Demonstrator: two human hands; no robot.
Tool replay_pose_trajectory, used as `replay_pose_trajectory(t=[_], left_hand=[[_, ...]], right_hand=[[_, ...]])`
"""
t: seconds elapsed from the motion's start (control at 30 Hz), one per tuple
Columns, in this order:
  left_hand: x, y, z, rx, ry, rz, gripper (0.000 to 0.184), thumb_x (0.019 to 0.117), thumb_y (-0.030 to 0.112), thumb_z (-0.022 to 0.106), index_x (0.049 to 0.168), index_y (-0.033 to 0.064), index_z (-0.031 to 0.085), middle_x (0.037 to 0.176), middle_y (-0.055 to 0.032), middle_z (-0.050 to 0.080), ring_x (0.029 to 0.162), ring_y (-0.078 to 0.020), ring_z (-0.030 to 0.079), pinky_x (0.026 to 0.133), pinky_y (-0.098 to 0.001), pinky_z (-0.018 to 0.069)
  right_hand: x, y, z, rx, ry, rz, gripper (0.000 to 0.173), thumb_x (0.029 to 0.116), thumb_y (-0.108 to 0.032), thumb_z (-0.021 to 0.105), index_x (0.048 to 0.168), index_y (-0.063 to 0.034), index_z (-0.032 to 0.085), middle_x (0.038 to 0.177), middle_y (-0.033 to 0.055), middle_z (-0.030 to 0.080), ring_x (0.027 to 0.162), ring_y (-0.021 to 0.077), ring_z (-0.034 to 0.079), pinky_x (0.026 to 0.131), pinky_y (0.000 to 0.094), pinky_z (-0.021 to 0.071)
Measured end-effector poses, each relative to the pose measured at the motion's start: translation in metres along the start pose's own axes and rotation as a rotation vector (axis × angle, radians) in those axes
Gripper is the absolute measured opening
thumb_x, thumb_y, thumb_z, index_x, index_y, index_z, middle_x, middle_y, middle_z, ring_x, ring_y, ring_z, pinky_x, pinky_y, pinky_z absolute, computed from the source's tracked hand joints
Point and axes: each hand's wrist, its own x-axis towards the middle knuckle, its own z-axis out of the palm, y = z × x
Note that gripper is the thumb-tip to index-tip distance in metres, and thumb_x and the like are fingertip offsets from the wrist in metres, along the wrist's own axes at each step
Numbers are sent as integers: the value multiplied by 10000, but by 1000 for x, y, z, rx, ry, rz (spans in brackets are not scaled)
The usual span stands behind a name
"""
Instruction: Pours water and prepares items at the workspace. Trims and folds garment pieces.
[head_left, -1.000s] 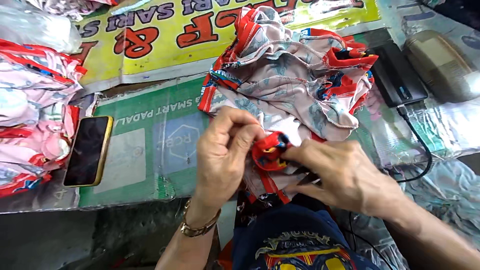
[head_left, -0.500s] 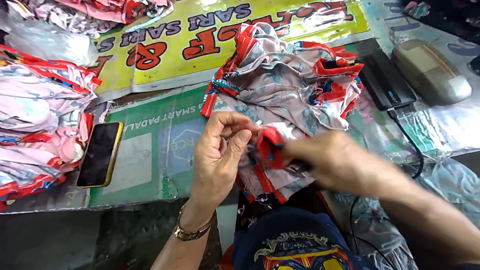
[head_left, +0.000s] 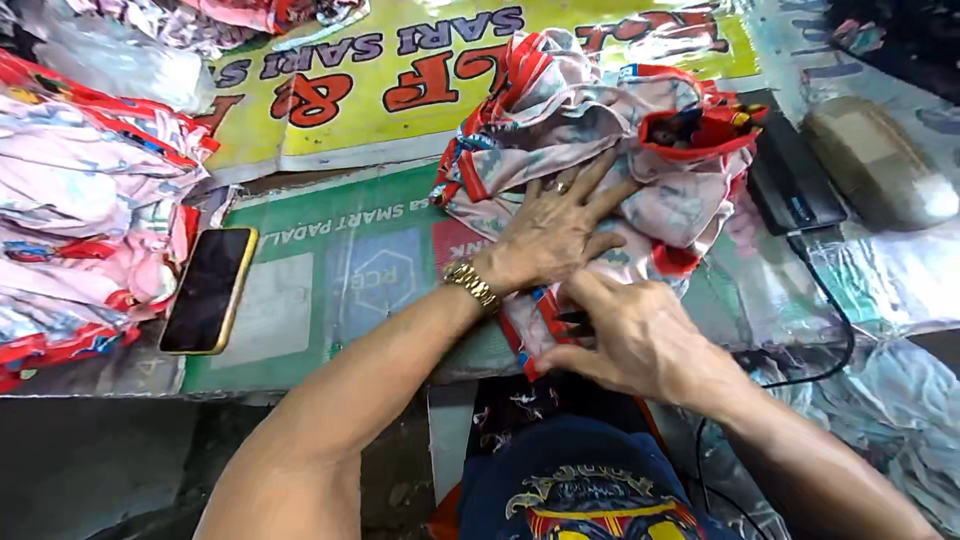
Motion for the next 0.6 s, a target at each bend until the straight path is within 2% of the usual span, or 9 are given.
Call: replay_pose_trajectory(t=[0.03, 0.1, 0.17, 0.23, 0.3, 0.37, 0.43, 0.53, 0.6], left_hand=[[6, -1, -1, -65, -5, -4, 591, 1023, 552, 451, 1562, 309, 436, 1693, -79, 270, 1495, -350, 362, 1110, -682, 300], [10, -3, -17, -418, -4, -24, 482, 1043, 357, 520, 1500, 203, 544, 1632, -60, 399, 1498, -237, 379, 1193, -569, 286], [3, -8, -43, -878, 43, -59, 429, 1082, 230, 443, 1416, -1, 578, 1461, -128, 578, 1356, -173, 545, 1159, -379, 425], [-17, -8, -68, -1088, 89, -155, 430, 1097, 244, 408, 1411, -12, 553, 1371, -131, 629, 1241, -201, 631, 1047, -384, 537], [-41, -3, -79, -1032, 193, -227, 357, 1091, 189, 422, 1332, -2, 601, 1260, -110, 682, 1117, -209, 692, 936, -383, 604], [-69, 10, -82, -906, 280, -277, 285, 1077, 154, 444, 1211, 4, 645, 1103, -74, 708, 977, -163, 708, 859, -339, 615], [-95, 28, -79, -826, 288, -322, 221, 1070, 155, 469, 1099, 35, 652, 966, -39, 694, 844, -118, 694, 763, -294, 611], [-113, 47, -60, -584, 286, -368, 198, 1042, 217, 552, 975, 95, 693, 807, 37, 667, 701, -45, 645, 634, -242, 571], [-113, 56, -49, -293, 299, -385, 243, 1035, 272, 551, 964, 106, 715, 792, 18, 655, 709, -102, 625, 651, -334, 515]], right_hand=[[0, -1, 12, -53, -7, 18, 512, 913, -626, 612, 908, -113, 624, 660, 4, 567, 494, 172, 561, 410, 355, 407], [1, 0, 23, -106, 9, 49, 301, 920, -392, 679, 914, -99, 610, 683, 32, 572, 501, 212, 572, 403, 375, 406], [2, 4, 22, -70, 27, 68, 158, 916, -242, 686, 932, -91, 643, 713, 35, 621, 540, 213, 614, 427, 387, 450], [2, 5, 18, -73, 10, 84, 246, 935, -335, 687, 943, -93, 648, 735, 31, 624, 551, 198, 608, 442, 379, 453], [3, 3, 17, -149, -8, 89, 294, 928, -366, 689, 929, -80, 626, 746, 55, 599, 513, 216, 578, 409, 380, 429], [4, 3, 17, -134, -7, 79, 116, 897, -172, 679, 905, -69, 626, 758, 76, 601, 510, 234, 580, 401, 394, 431], [4, 9, 10, 53, 20, 110, 43, 921, -135, 638, 892, -107, 653, 754, 13, 610, 577, 155, 594, 467, 344, 466], [3, 16, -5, 497, 64, 217, 87, 994, -141, 585, 936, -126, 648, 762, -65, 611, 625, 2, 572, 545, 170, 498], [4, 14, -8, 605, 121, 269, 59, 992, -135, 582, 949, -122, 620, 773, -58, 612, 609, -5, 564, 525, 153, 487]])
